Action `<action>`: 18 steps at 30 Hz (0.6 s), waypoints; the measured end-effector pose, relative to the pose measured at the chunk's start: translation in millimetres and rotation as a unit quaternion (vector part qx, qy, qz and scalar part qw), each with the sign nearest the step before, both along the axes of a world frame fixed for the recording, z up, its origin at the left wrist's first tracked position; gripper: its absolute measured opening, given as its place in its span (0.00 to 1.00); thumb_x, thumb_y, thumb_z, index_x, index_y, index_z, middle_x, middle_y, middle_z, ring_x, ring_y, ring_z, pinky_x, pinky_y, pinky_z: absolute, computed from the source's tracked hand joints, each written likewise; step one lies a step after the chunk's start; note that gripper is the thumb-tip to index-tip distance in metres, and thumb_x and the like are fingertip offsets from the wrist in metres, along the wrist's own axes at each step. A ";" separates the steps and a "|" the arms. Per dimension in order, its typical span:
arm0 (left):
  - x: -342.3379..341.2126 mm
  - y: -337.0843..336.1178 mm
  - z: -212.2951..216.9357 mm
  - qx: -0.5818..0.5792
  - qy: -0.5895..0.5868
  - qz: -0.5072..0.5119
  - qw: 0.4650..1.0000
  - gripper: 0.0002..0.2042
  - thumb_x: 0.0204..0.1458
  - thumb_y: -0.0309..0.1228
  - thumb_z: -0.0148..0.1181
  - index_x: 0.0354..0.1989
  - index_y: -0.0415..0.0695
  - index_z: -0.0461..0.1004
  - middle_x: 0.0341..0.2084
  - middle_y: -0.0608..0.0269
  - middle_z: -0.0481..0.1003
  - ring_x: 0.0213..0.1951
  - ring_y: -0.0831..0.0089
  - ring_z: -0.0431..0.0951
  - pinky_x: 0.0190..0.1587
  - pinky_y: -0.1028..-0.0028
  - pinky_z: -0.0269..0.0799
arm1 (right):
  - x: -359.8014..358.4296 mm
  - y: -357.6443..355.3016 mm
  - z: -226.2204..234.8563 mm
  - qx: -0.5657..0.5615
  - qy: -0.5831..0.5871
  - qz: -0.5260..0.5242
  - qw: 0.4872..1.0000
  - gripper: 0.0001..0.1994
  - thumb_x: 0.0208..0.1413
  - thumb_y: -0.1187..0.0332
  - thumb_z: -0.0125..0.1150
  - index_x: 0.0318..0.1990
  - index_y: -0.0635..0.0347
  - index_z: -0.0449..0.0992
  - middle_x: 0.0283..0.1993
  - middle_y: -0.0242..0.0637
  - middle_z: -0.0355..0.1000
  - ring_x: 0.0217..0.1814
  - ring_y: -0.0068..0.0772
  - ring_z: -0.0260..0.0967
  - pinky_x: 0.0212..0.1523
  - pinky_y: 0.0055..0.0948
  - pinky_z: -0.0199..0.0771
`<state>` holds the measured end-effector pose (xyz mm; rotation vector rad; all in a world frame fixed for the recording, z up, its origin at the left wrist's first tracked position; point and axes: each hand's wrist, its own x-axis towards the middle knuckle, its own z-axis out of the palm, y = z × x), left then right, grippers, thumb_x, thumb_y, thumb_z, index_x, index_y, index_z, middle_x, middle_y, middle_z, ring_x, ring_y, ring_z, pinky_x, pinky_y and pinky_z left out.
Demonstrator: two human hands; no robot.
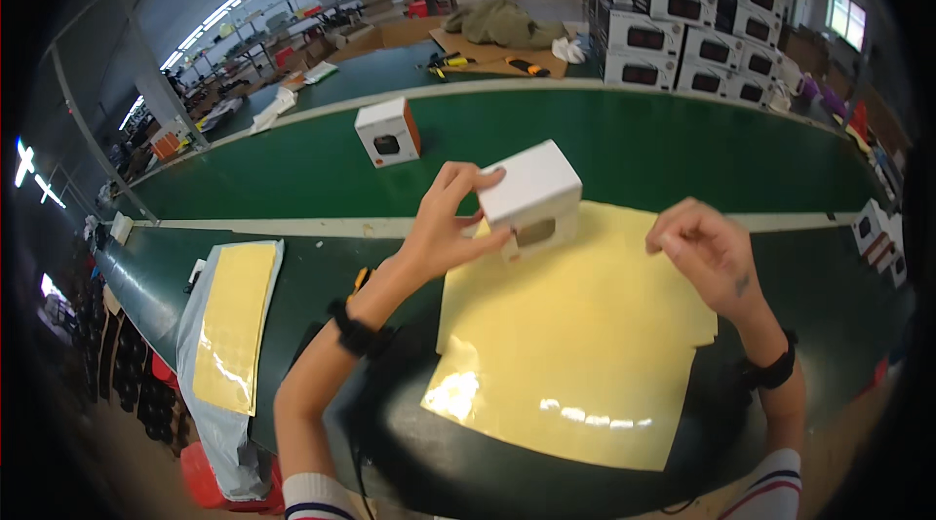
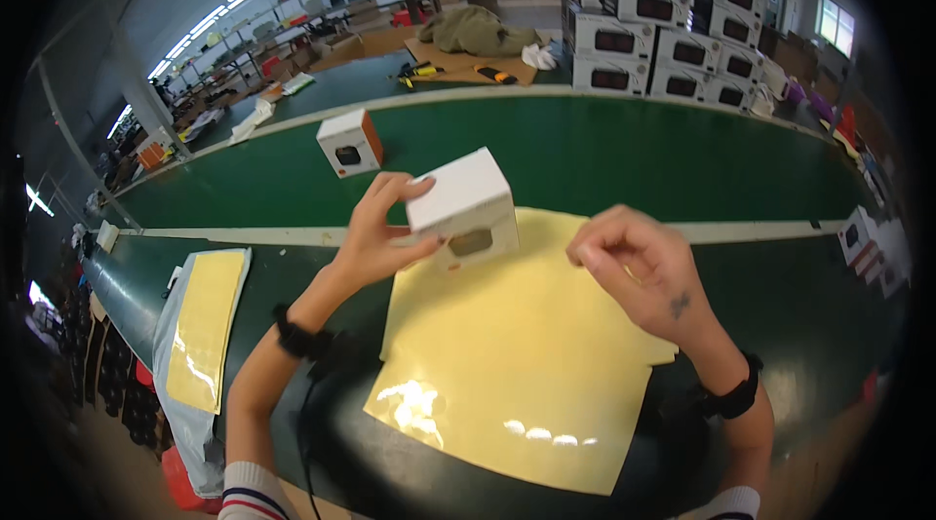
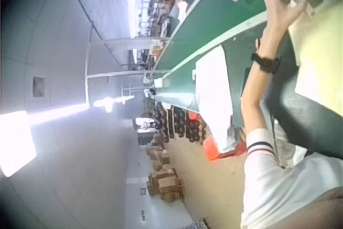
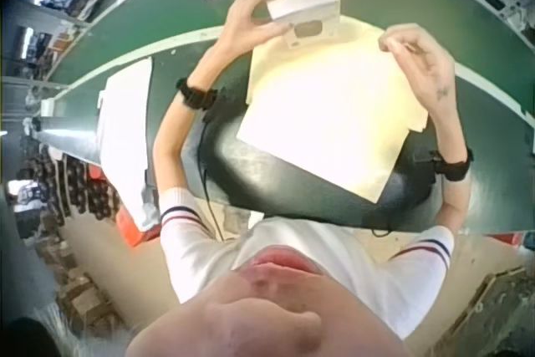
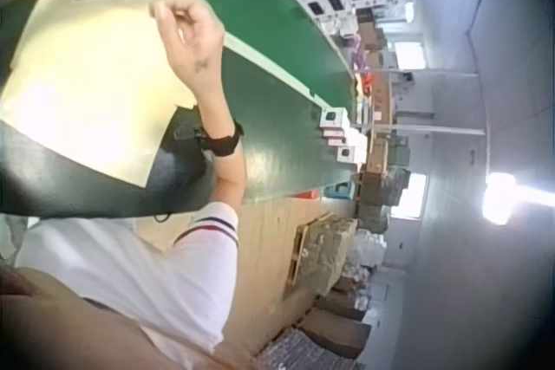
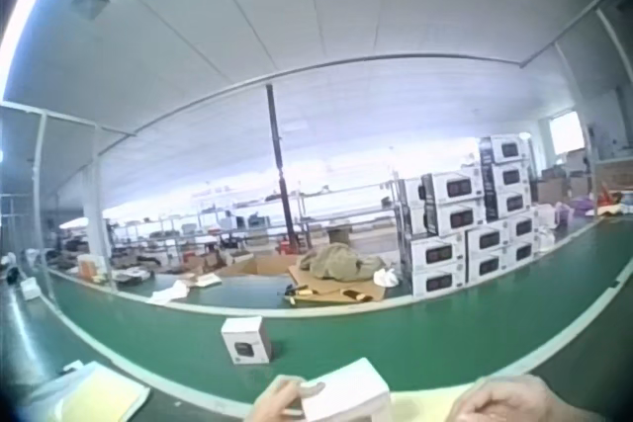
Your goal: Applying circular adhesive labels to product boxes on a factory production line.
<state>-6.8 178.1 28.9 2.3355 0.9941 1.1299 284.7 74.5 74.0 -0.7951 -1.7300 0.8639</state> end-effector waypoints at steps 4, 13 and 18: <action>-2.8 -109.8 7.0 -0.030 0.020 -0.122 0.992 0.27 0.33 0.29 0.70 0.48 0.43 0.71 0.44 0.56 0.63 0.45 0.65 0.69 0.40 0.72 0.75 | -4.1 -20.4 -1.9 0.024 0.007 0.031 0.999 0.02 0.54 0.80 0.52 0.34 0.69 0.70 0.38 0.38 0.67 0.40 0.24 0.66 0.41 0.20 0.68; 2.6 -189.3 -14.0 -0.096 0.024 -0.206 0.974 0.29 0.34 0.32 0.69 0.50 0.51 0.71 0.44 0.52 0.63 0.45 0.58 0.70 0.44 0.65 0.72 | -34.1 -49.4 -28.0 0.030 -0.131 0.155 0.979 0.03 0.49 0.80 0.56 0.31 0.63 0.70 0.37 0.39 0.73 0.38 0.28 0.72 0.39 0.24 0.71; 8.9 -186.6 -22.5 -0.091 0.010 -0.201 0.975 0.30 0.33 0.32 0.70 0.51 0.51 0.70 0.47 0.52 0.64 0.46 0.58 0.72 0.43 0.68 0.73 | -33.0 -46.3 -33.8 0.021 -0.148 0.164 0.975 0.03 0.49 0.80 0.56 0.30 0.62 0.70 0.38 0.39 0.74 0.37 0.29 0.73 0.38 0.24 0.72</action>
